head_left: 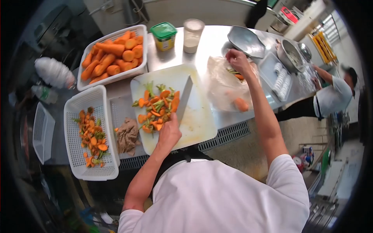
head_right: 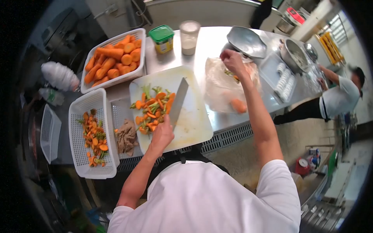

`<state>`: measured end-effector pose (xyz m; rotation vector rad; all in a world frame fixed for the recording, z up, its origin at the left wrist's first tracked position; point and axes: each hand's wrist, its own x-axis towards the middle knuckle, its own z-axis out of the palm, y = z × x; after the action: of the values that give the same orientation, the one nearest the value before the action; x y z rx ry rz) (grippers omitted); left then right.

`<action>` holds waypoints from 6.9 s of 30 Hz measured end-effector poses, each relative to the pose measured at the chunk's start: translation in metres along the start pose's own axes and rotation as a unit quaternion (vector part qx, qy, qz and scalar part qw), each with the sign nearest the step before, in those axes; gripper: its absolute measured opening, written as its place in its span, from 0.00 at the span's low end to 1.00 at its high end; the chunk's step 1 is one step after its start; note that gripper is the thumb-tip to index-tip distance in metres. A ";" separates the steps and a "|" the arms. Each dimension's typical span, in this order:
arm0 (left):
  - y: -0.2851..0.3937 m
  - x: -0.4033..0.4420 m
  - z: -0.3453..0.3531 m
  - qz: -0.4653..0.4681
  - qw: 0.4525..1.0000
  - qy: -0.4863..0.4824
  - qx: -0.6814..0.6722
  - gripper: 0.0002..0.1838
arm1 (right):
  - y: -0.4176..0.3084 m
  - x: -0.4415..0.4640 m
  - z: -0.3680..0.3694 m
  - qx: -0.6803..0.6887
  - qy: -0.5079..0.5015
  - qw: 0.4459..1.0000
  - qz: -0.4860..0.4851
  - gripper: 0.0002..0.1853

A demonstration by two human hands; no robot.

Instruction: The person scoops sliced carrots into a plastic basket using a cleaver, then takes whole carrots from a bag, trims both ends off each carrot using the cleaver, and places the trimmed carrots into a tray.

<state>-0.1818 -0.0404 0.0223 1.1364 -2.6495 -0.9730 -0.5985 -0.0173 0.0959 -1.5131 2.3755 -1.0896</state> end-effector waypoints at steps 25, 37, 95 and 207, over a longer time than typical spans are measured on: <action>0.008 -0.005 -0.007 -0.007 1.000 -0.007 -0.001 0.19 | 0.055 -0.077 -0.027 -0.164 -0.082 0.980 0.074 0.08; -0.012 0.003 -0.004 -0.017 0.999 0.009 -0.029 0.21 | -0.093 -0.109 -0.095 0.146 0.312 0.937 -0.052 0.15; 0.032 -0.017 -0.054 -0.013 0.998 0.047 -0.031 0.18 | -0.086 -0.258 0.128 0.142 -0.049 0.979 0.138 0.31; -0.011 -0.005 -0.006 -0.093 0.994 -0.005 -0.061 0.24 | -0.029 -0.014 -0.173 -0.434 0.102 0.895 -0.018 0.26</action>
<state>-0.1699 -0.0457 0.0216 1.3717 -2.4875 -1.1560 -0.6490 0.0752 0.2371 -1.7004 3.2213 -0.1279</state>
